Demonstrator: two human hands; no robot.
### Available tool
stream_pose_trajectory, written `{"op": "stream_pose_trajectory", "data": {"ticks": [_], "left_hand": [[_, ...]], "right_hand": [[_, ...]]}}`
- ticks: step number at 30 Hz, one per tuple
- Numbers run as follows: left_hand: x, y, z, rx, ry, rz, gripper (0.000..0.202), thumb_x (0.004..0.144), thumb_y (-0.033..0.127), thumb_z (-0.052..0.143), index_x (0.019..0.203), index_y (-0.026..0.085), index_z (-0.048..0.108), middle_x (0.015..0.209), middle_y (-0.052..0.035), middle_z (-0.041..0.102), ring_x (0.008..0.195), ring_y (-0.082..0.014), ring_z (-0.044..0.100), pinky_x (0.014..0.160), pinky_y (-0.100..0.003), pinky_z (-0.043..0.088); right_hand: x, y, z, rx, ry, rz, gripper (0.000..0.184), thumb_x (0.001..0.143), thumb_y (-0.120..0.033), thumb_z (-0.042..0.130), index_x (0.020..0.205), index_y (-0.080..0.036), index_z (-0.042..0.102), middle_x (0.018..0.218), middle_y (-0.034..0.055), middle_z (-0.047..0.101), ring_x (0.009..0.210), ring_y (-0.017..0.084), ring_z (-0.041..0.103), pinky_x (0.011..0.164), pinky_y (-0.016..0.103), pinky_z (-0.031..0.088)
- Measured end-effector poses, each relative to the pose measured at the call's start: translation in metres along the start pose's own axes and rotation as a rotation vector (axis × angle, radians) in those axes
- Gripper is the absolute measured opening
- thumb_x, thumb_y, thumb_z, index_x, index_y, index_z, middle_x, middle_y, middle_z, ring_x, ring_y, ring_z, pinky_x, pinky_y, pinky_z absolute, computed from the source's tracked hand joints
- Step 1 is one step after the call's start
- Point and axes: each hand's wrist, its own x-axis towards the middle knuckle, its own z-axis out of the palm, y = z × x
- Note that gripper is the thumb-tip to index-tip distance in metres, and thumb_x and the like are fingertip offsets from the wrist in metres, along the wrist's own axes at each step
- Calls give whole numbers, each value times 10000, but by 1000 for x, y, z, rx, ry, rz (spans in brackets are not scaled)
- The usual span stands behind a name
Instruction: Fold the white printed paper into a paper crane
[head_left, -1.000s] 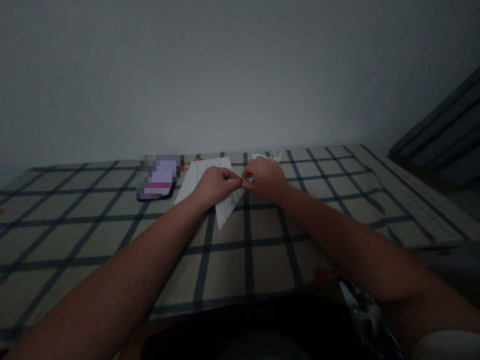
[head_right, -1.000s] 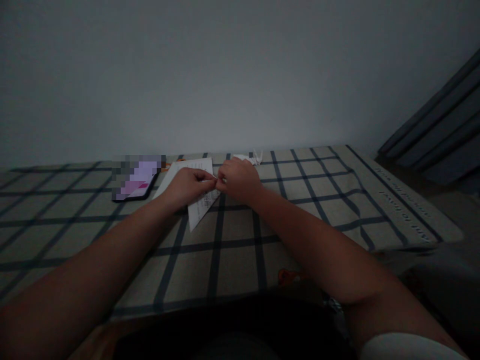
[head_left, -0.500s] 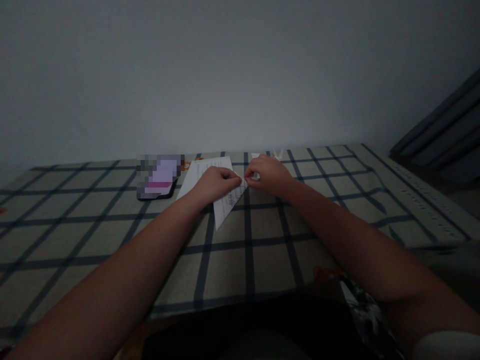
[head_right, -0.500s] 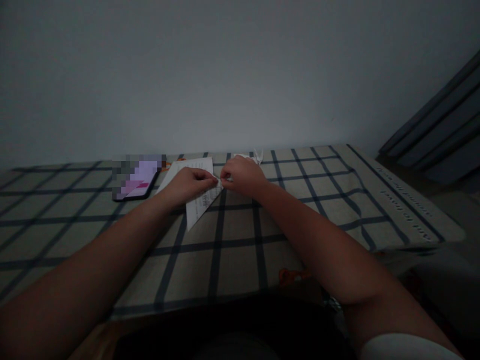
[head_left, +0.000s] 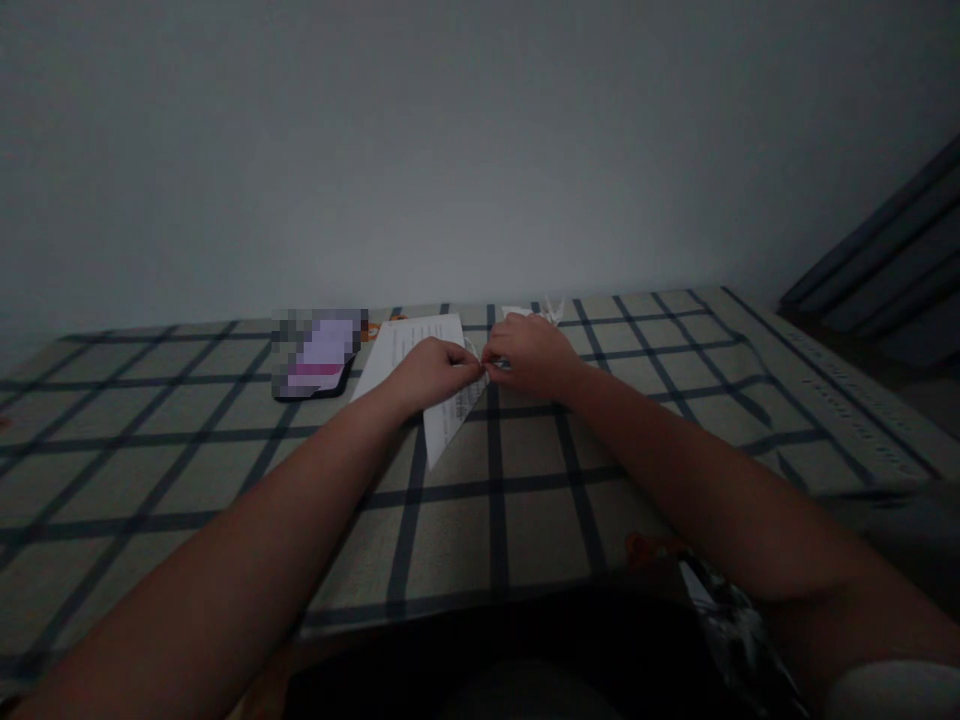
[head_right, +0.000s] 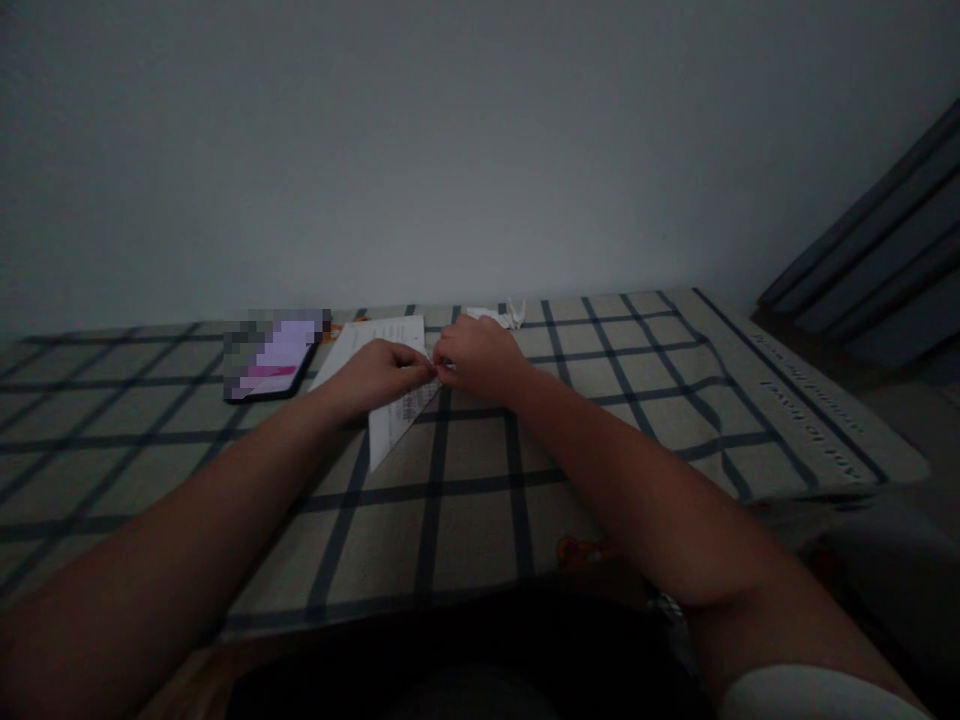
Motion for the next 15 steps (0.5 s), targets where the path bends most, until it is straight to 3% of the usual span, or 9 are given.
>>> {"op": "stream_pose_trajectory", "data": {"ticks": [9,15], "left_hand": [[-3,8,-1,27,20,-36,248,729,329,566,537,178,606,485,19,485,505,-123,420,537,-277,306],[-2,7,-1,14,67,-7,237,726,338,568,592,164,658,525,7,532,540,-131,454,547,-274,318]], "right_hand": [[0,-11,-1,-108,32,-22,211,902,-246,529,881,-144,712,942,112,696,938,248,516,754,379,283],[2,-10,8,55,108,165,162,854,-258,584,853,-165,716,908,72,709,910,224,532,761,351,296]]}}
